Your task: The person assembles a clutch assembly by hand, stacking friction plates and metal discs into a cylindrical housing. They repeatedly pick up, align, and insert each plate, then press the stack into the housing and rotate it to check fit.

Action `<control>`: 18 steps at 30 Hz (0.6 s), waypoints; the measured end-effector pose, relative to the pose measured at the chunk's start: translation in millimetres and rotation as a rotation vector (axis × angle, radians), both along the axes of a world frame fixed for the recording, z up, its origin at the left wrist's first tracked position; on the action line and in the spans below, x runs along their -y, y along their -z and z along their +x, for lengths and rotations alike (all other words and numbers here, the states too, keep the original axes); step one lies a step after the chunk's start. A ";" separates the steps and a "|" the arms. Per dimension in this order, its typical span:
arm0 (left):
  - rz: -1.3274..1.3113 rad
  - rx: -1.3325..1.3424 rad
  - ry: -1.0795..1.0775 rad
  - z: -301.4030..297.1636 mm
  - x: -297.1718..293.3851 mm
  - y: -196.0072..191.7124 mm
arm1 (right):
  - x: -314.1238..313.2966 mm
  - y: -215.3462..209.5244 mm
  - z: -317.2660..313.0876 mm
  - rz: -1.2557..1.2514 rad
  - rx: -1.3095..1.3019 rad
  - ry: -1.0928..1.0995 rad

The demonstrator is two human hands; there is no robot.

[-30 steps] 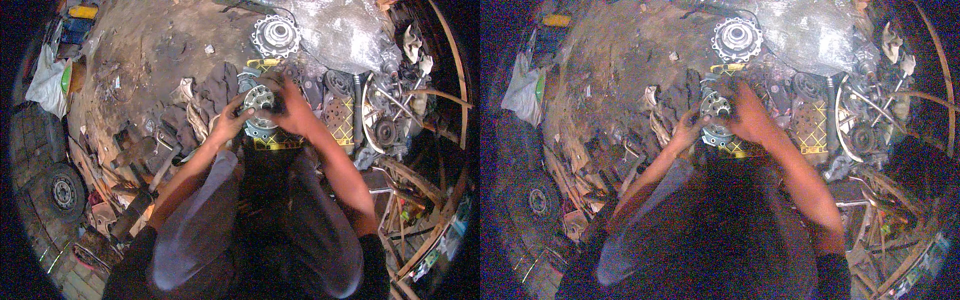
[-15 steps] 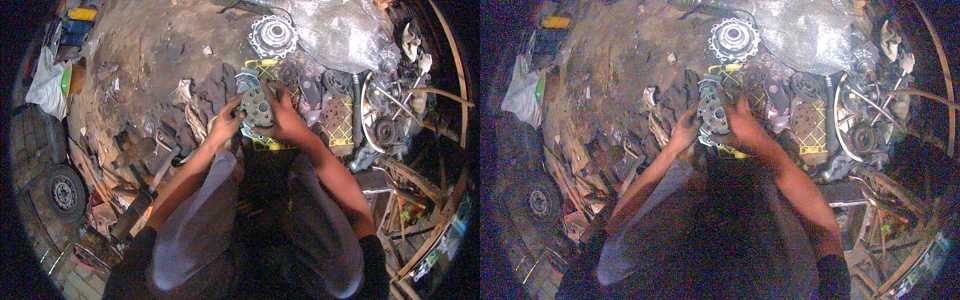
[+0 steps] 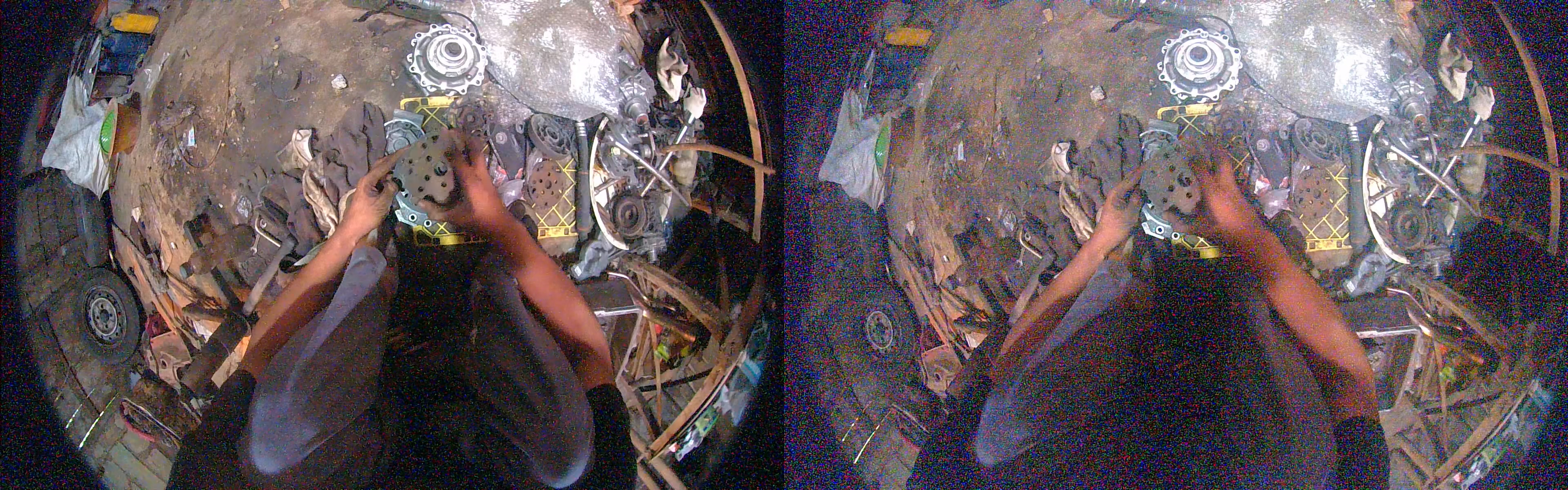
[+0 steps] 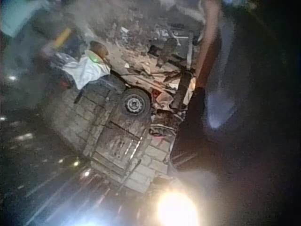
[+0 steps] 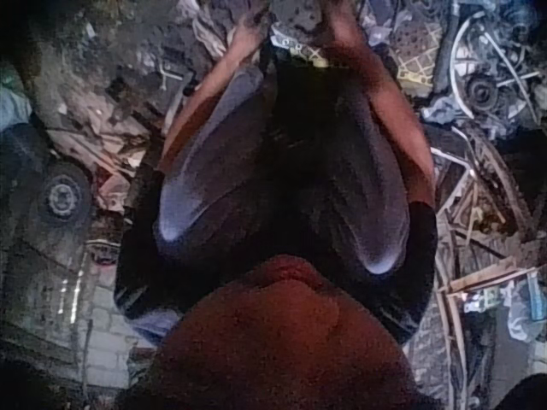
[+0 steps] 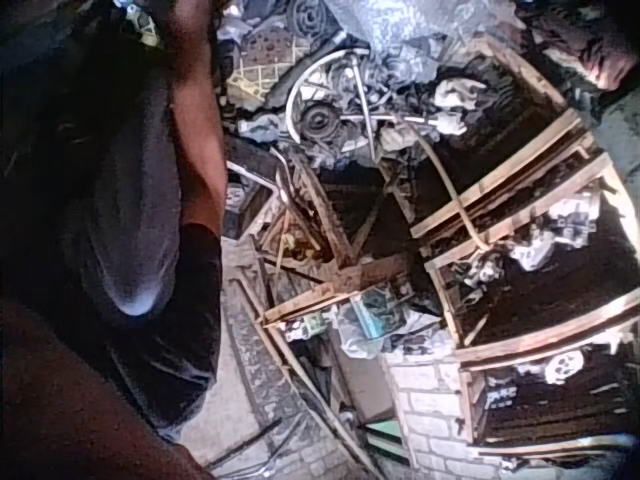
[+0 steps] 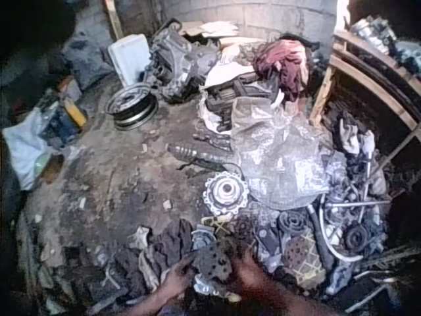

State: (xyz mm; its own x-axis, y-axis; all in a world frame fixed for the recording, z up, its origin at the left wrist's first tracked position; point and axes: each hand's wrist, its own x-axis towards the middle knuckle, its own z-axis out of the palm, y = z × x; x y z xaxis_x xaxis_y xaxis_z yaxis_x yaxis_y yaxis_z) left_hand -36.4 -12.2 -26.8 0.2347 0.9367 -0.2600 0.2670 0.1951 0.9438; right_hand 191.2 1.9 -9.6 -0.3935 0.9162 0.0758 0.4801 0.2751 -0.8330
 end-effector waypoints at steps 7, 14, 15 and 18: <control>0.079 0.002 0.014 -2.8 -2.6 1.3 | -14.5 -7.0 22.9 0.045 0.170 -0.330; 0.058 0.019 0.021 -6.9 -3.2 3.7 | -27.9 -17.2 13.7 0.069 0.317 -0.444; 0.057 0.031 0.015 -7.2 -3.5 6.6 | -28.1 -18.3 11.8 0.089 0.363 -0.447; 0.052 0.048 -0.014 -6.5 -3.4 11.2 | -26.7 -15.3 9.6 0.104 0.384 -0.443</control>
State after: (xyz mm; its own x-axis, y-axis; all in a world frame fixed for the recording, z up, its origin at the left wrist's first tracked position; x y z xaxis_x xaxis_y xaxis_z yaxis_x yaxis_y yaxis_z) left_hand -42.9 -8.8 -38.0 0.2329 0.9517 -0.1999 0.2185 0.1491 0.9644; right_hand 200.8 28.6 5.6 -0.7536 0.6539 -0.0674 0.5627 0.5887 -0.5803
